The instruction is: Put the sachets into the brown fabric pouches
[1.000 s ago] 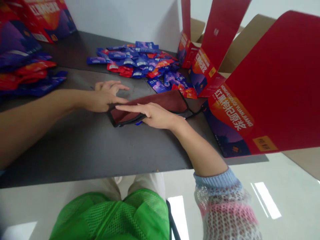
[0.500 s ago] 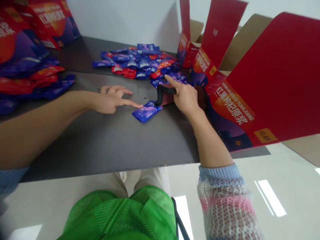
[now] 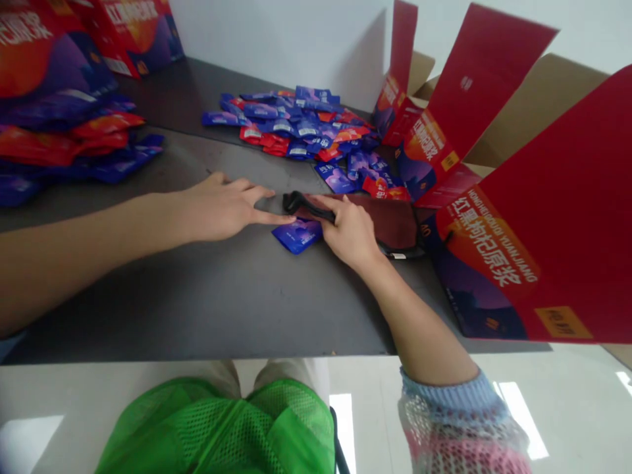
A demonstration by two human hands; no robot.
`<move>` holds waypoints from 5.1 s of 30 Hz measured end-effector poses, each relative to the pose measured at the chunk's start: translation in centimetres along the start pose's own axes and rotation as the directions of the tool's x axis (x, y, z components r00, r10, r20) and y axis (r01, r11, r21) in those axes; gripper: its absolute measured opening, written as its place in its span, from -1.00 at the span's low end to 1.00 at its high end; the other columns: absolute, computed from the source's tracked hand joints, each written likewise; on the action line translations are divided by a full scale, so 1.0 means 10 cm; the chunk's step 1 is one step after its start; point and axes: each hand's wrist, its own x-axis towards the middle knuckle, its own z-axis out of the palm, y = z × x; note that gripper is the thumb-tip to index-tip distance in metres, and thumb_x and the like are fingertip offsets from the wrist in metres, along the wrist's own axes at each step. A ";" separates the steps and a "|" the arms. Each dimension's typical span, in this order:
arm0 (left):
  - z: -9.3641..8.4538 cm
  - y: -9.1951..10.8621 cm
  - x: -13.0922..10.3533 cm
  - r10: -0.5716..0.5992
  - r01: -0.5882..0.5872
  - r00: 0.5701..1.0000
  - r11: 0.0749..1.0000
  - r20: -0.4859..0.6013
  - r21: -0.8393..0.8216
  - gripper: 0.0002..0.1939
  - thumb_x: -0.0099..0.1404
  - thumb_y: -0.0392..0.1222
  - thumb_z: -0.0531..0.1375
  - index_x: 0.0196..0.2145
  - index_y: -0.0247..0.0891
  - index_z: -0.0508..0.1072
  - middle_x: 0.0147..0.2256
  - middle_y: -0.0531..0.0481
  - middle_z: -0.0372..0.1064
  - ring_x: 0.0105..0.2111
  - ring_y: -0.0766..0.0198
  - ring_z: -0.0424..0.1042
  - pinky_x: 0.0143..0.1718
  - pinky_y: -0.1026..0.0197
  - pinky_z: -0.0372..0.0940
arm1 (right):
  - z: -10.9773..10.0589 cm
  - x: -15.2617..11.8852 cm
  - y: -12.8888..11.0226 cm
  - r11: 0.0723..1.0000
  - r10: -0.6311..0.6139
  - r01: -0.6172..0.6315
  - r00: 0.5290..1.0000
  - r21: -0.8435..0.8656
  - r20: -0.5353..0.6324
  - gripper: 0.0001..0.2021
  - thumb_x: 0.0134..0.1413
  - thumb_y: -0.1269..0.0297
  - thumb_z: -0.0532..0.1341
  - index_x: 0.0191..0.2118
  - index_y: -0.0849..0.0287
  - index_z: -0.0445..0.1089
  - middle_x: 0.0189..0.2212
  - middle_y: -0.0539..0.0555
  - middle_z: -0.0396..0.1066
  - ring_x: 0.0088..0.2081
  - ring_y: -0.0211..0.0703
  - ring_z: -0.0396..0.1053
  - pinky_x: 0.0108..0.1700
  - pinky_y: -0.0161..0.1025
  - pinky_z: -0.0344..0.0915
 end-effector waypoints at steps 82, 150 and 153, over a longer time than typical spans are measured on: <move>0.01 0.44 -0.04 -0.375 0.303 0.857 -0.189 0.354 -0.934 -0.56 0.15 -0.61 0.07 -0.09 -0.48 0.58 -0.43 -0.10 0.59 -0.27 0.16 0.61 0.02 0.10 0.44 | -0.02 0.02 -0.21 0.793 -0.546 0.406 0.805 0.455 0.234 -0.64 0.39 0.34 0.12 0.21 0.12 0.45 0.23 0.15 0.44 0.29 -0.09 0.35 0.46 0.03 -0.01; -0.04 0.27 0.01 -0.484 0.444 0.783 -0.005 0.391 -0.896 -0.88 -0.04 -0.46 0.35 -0.45 -0.39 0.61 -0.42 -0.31 0.59 -0.27 -0.19 0.65 -0.17 -0.10 0.55 | -0.12 0.09 0.16 0.981 -0.043 0.059 0.995 -0.186 0.090 -0.27 0.03 0.56 0.09 0.35 0.05 0.30 0.28 0.03 0.39 0.27 0.11 0.38 0.31 0.15 0.30; -0.02 0.25 -0.01 -0.455 0.423 0.806 -0.007 0.379 -0.906 -0.88 -0.02 -0.41 0.36 -0.43 -0.38 0.62 -0.40 -0.29 0.60 -0.24 -0.17 0.65 -0.17 -0.05 0.56 | -0.16 0.07 0.21 0.993 -0.112 0.112 0.994 -0.027 0.004 -0.26 0.03 0.54 0.07 0.38 0.04 0.26 0.32 -0.02 0.34 0.31 0.02 0.32 0.33 0.06 0.28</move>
